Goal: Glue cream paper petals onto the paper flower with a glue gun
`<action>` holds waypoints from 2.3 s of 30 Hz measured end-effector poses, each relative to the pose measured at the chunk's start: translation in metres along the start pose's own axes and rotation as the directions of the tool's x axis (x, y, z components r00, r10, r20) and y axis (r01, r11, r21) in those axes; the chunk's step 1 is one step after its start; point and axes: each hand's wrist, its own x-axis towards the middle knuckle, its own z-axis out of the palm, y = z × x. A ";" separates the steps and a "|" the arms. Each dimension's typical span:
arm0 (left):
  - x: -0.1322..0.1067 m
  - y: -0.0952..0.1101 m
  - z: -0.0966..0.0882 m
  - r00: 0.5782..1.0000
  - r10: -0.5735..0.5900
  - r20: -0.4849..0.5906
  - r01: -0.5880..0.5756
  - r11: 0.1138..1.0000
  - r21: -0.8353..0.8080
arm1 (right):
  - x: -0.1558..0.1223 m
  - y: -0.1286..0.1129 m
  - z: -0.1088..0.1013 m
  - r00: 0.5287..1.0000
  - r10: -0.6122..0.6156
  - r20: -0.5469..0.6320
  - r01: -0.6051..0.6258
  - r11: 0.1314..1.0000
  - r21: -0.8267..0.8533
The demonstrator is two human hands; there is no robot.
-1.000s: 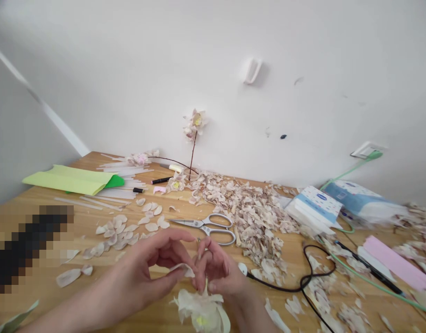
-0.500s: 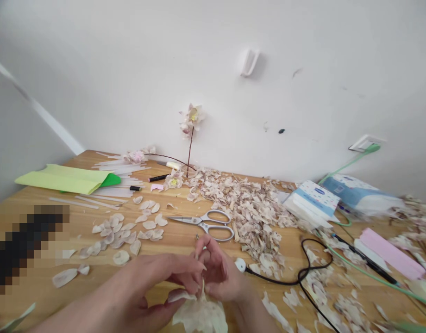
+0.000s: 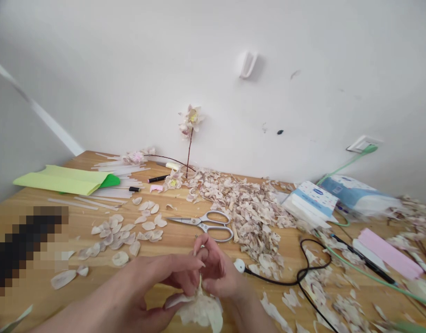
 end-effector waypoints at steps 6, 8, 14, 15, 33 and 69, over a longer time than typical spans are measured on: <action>0.003 0.000 -0.004 0.997 -0.034 -0.062 0.029 0.996 -0.079 | 0.009 0.004 0.000 0.997 -0.011 -0.080 0.016 0.997 0.070; 0.004 -0.002 -0.005 0.995 -0.035 -0.096 0.023 0.992 -0.124 | 0.012 0.006 0.001 0.989 -0.002 -0.146 0.018 0.994 0.104; 0.008 -0.013 -0.013 0.987 -0.128 -0.096 0.081 0.918 -0.388 | 0.018 0.009 0.013 0.939 0.053 -0.339 0.019 0.978 0.207; 0.009 -0.016 -0.015 0.985 -0.156 -0.072 0.106 0.883 -0.457 | 0.019 0.009 0.016 0.934 0.060 -0.351 0.022 0.974 0.226; 0.025 -0.031 -0.024 0.854 -0.521 0.001 0.252 0.412 -0.876 | 0.025 0.017 0.029 0.870 0.108 -0.481 0.055 0.948 0.313; 0.037 -0.044 -0.019 0.816 -0.573 0.079 0.257 0.236 -0.937 | 0.028 0.025 0.028 0.785 0.111 -0.609 0.157 0.916 0.368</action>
